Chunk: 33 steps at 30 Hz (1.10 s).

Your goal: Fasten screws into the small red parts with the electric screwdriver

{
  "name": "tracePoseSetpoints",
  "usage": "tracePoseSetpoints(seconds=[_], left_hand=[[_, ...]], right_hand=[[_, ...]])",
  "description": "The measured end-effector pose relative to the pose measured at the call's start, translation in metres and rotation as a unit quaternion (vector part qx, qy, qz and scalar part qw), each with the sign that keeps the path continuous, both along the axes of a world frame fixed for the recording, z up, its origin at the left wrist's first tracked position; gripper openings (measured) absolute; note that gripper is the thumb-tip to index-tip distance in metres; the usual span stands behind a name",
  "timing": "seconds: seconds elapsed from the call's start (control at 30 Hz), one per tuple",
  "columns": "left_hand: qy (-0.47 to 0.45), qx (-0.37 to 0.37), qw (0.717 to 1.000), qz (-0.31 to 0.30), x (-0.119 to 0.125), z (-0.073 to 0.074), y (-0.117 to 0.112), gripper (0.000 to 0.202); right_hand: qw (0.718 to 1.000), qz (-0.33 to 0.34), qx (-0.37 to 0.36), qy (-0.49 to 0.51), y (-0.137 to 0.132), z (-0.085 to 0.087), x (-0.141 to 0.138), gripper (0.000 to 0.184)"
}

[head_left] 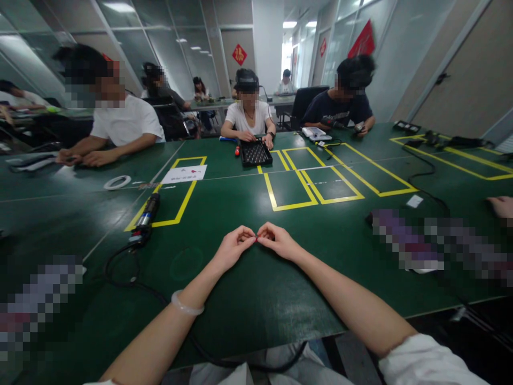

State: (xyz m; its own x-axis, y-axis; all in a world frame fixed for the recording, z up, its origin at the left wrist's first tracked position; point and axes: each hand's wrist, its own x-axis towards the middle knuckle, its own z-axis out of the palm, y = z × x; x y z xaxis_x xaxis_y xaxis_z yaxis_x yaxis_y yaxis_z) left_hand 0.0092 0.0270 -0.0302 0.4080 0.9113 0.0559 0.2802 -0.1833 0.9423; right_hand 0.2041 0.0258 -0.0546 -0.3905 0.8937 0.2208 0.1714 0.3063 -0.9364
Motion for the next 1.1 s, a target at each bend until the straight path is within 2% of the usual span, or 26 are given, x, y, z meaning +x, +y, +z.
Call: tracePoseSetpoints(seconds=[0.23,0.6,0.83,0.97,1.1], left_hand=[[-0.007,-0.013,1.000,-0.014,0.0007,-0.0024,0.0002,0.029],[0.042,0.050,0.998,-0.017,0.0014,0.0001,-0.0047,0.018],[0.029,0.016,0.999,-0.020,-0.0013,-0.0037,-0.0005,0.022],[0.010,-0.017,0.999,-0.035,-0.0033,-0.0039,0.0010,0.026],[-0.014,-0.031,0.998,-0.047,-0.0032,-0.0022,0.0006,0.028]], right_hand=[[0.998,0.006,0.066,-0.011,-0.0009,0.0017,0.0006,0.013],[0.984,-0.017,0.142,-0.106,-0.0056,0.0035,-0.0030,0.012],[0.977,-0.008,0.172,-0.129,-0.0048,0.0008,-0.0013,0.026],[0.973,0.001,0.187,-0.136,-0.0061,0.0036,0.0004,0.021],[0.978,-0.012,0.160,-0.131,-0.0057,0.0034,0.0006,0.018]])
